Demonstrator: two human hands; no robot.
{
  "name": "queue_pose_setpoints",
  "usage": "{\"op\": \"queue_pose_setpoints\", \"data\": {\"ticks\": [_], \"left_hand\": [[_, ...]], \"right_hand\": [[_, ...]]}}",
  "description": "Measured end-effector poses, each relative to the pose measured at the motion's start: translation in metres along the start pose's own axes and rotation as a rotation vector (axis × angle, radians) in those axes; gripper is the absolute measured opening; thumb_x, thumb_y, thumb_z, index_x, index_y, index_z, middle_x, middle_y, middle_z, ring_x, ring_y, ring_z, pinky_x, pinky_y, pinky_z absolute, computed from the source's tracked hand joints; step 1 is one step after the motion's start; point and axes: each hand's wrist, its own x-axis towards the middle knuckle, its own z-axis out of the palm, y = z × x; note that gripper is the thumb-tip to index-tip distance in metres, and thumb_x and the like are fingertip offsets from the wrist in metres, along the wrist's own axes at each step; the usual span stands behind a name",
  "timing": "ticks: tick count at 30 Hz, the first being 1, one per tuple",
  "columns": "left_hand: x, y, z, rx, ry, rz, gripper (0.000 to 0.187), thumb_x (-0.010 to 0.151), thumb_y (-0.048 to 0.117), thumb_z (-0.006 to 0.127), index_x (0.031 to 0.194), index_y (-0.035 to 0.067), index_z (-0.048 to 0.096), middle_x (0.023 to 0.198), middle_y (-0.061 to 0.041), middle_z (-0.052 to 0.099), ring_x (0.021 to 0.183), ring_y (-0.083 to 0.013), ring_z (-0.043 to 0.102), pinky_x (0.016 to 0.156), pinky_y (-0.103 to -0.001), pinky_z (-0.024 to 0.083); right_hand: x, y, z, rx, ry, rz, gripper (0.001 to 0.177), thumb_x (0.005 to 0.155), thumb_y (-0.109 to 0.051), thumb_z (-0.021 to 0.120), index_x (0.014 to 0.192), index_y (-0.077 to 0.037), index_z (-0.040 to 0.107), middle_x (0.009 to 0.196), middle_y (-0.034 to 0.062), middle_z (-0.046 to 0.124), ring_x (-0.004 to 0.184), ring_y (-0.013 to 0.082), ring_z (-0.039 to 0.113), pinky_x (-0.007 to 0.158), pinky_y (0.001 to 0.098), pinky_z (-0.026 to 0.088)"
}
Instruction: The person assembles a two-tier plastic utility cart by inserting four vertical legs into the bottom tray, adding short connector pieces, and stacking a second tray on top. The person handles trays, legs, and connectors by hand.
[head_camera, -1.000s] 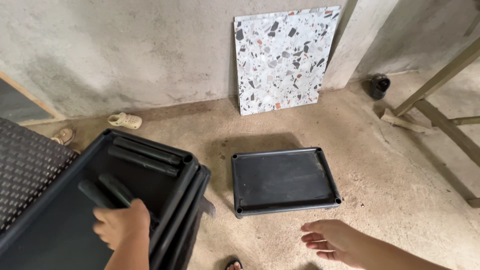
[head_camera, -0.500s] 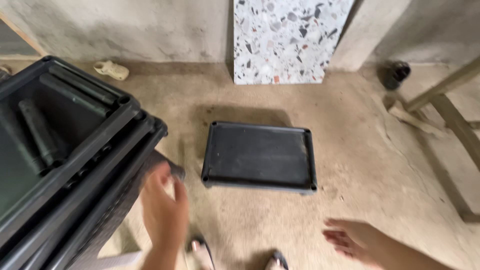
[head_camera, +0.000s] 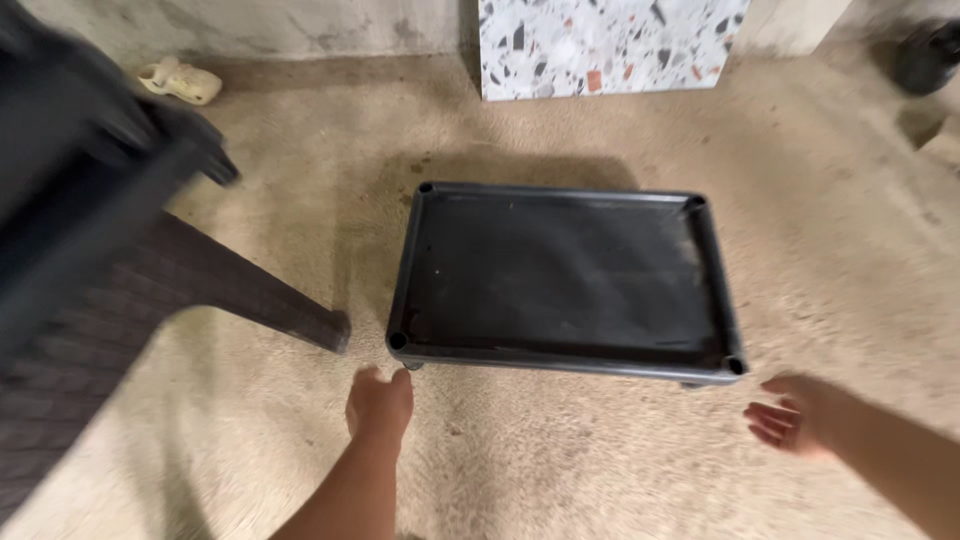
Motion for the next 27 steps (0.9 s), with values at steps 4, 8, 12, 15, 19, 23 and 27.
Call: {"op": "queue_pose_setpoints", "data": {"ticks": [4,8,12,15,19,23,27], "left_hand": [[0.052,0.005,0.059,-0.586,-0.073,-0.308,0.068,0.102,0.037,0.061,0.158,0.01,0.032,0.158,-0.015,0.041,0.136,-0.0345,0.049,0.107,-0.049,0.049],[0.05,0.024,0.105,-1.136,-0.188,-0.46,0.064,0.105,0.039,0.059,0.155,0.003,0.04,0.149,-0.022,0.049,0.124,-0.038,0.057,0.105,-0.049,0.053],[0.039,0.019,0.115,-1.23,-0.177,-0.309,0.058,0.104,0.037,0.049,0.156,0.013,0.036,0.138,-0.015,0.056,0.117,-0.0344,0.063,0.102,-0.048,0.057],[0.042,0.029,0.104,-1.23,-0.235,-0.141,0.063,0.101,0.038,0.055,0.155,0.013,0.034,0.138,-0.013,0.055,0.122,-0.0315,0.063,0.104,-0.043,0.057],[0.048,0.103,0.059,-1.343,-0.343,0.142,0.063,0.095,0.031,0.061,0.151,0.02,0.036,0.141,-0.011,0.054,0.123,-0.0337,0.064,0.105,-0.041,0.056],[0.05,0.171,0.026,-1.463,-0.315,0.794,0.037,0.099,0.024,0.067,0.118,-0.003,0.051,0.092,-0.018,0.065,0.067,-0.0255,0.069,0.058,-0.038,0.059],[0.058,0.22,0.003,-1.464,-0.221,0.483,0.035,0.094,0.013,0.066,0.12,-0.008,0.054,0.098,-0.017,0.069,0.066,-0.0266,0.077,0.063,-0.034,0.067]], "right_hand": [[-0.001,0.016,0.065,0.301,0.023,0.292,0.083,0.097,-0.029,0.066,0.16,-0.006,0.018,0.147,0.0242,0.044,0.135,0.0416,0.042,0.123,0.0619,0.027],[-0.004,0.057,0.123,0.6,-0.031,0.084,0.066,0.102,-0.031,0.059,0.156,-0.011,0.027,0.148,0.0186,0.04,0.129,0.0338,0.053,0.12,0.0573,0.034],[0.005,0.068,0.135,0.634,-0.102,-0.142,0.048,0.099,-0.035,0.062,0.139,-0.011,0.053,0.132,0.0099,0.06,0.118,0.0248,0.065,0.111,0.0526,0.049],[-0.004,0.029,0.121,0.827,-0.259,-0.168,0.04,0.095,-0.024,0.07,0.128,-0.009,0.054,0.124,0.0126,0.059,0.113,0.0282,0.065,0.105,0.051,0.056],[-0.069,-0.049,0.119,0.901,-0.511,-0.287,0.031,0.094,-0.015,0.068,0.119,-0.003,0.055,0.121,0.0169,0.06,0.107,0.0309,0.068,0.097,0.0458,0.06],[-0.112,-0.073,0.092,0.675,-0.521,-0.498,0.023,0.101,-0.018,0.057,0.114,0.0,0.052,0.122,0.0189,0.056,0.106,0.0307,0.068,0.089,0.0397,0.063],[-0.142,-0.134,0.074,0.494,-0.486,-0.663,0.025,0.108,-0.021,0.046,0.108,0.004,0.049,0.124,0.0209,0.052,0.105,0.0305,0.067,0.082,0.0335,0.065]]}}
